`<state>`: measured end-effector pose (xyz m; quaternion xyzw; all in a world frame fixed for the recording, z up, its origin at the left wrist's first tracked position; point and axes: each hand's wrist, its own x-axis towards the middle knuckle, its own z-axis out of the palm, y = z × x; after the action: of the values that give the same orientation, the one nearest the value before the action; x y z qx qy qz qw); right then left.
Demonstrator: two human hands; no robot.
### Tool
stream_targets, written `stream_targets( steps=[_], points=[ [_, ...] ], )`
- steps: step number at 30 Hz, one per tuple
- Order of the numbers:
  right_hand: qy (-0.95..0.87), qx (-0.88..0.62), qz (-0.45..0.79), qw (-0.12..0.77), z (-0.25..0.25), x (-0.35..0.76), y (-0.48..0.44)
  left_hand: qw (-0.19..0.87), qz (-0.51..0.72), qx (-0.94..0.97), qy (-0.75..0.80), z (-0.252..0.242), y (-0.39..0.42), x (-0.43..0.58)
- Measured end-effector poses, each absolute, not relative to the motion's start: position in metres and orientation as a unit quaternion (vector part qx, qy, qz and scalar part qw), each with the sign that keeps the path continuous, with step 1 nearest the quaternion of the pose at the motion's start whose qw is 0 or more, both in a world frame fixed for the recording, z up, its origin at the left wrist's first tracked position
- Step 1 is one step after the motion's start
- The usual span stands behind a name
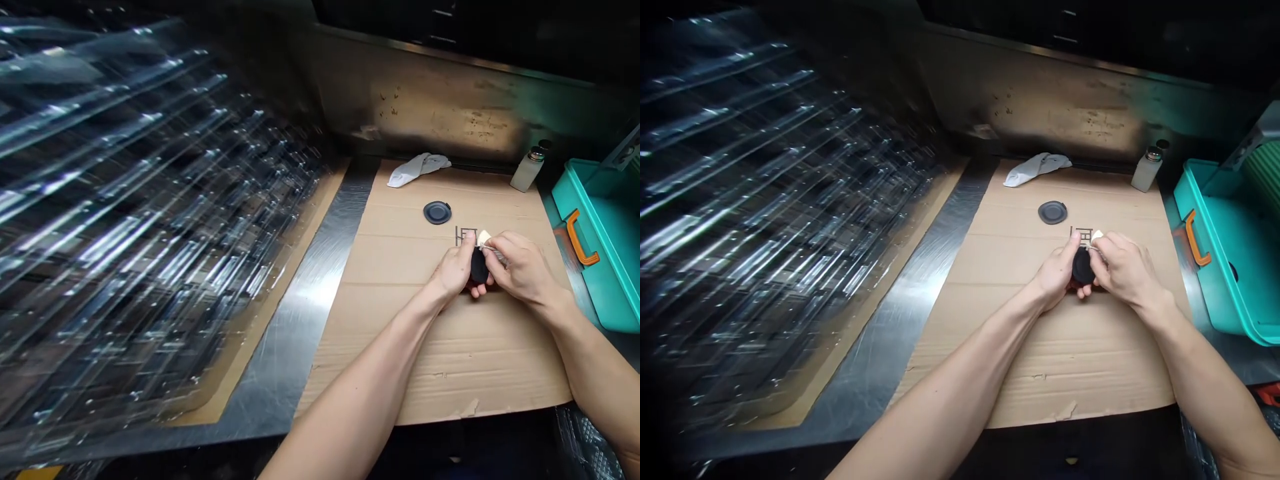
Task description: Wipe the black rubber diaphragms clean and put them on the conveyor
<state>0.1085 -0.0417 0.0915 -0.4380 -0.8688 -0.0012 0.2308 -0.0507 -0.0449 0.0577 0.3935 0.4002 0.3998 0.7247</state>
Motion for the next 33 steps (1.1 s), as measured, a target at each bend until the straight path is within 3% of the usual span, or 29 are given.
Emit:
stream_targets(
  steps=[33],
  points=[
    [-0.881,-0.414,-0.051,0.222,0.084,0.114,-0.040,0.672,0.382,0.448,0.450,0.059,-0.051,-0.049]
  ],
)
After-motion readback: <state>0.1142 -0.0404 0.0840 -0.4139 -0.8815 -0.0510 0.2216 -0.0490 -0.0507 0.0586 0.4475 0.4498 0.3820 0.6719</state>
